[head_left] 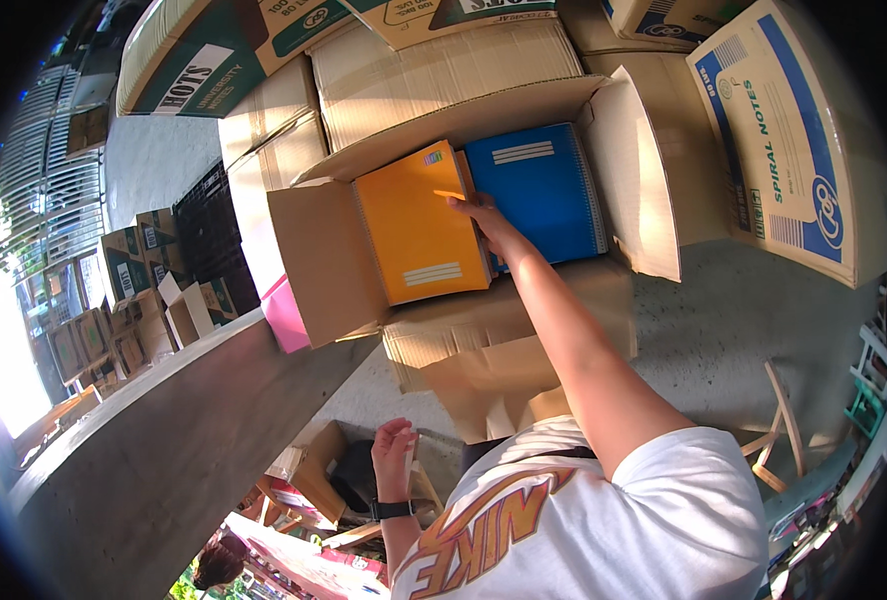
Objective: The person uses a blade to cut open cardboard boxes, removes several notebooks of different colors, stacks them on a table, and then unwraps a white paper roll to retrieve a hair brush.
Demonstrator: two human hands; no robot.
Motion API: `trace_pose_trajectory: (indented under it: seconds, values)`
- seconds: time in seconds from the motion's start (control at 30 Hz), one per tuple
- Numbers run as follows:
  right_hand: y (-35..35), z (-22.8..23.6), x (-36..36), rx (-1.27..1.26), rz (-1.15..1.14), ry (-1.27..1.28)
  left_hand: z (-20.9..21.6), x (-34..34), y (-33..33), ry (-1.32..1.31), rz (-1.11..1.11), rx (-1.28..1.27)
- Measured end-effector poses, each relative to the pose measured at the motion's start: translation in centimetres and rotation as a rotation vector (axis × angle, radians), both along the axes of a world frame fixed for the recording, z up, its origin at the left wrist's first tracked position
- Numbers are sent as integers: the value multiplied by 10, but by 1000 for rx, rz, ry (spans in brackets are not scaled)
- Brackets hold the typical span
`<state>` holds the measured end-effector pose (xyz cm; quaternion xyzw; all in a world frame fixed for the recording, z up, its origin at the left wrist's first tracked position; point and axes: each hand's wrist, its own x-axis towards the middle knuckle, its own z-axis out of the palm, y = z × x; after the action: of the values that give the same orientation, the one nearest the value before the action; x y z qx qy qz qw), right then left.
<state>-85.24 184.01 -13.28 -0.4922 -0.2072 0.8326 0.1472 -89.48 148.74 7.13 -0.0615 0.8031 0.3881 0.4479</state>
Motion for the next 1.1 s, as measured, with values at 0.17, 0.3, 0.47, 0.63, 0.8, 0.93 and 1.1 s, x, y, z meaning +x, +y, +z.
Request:
trace_pose_trajectory:
  seconds: [0.17,0.3,0.47,0.63,0.8,0.93,1.1]
  values:
    - [2,-8,6,299,160,29,2,-3,31,75,-123,134]
    - [-11,56,5,442,295,-87,12,-33,84,191,-196,393]
    - [-31,171,46,627,262,58,-7,-78,153,144,-140,670]
    - [-31,230,86,416,229,404,-21,-87,145,-526,74,885]
    - [-33,205,103,313,340,338,-11,-68,109,-523,-22,1009]
    - [-63,164,89,524,694,-69,-72,-37,88,-262,-101,590]
    - [-8,93,97,727,699,-421,-87,-18,68,-296,130,558]
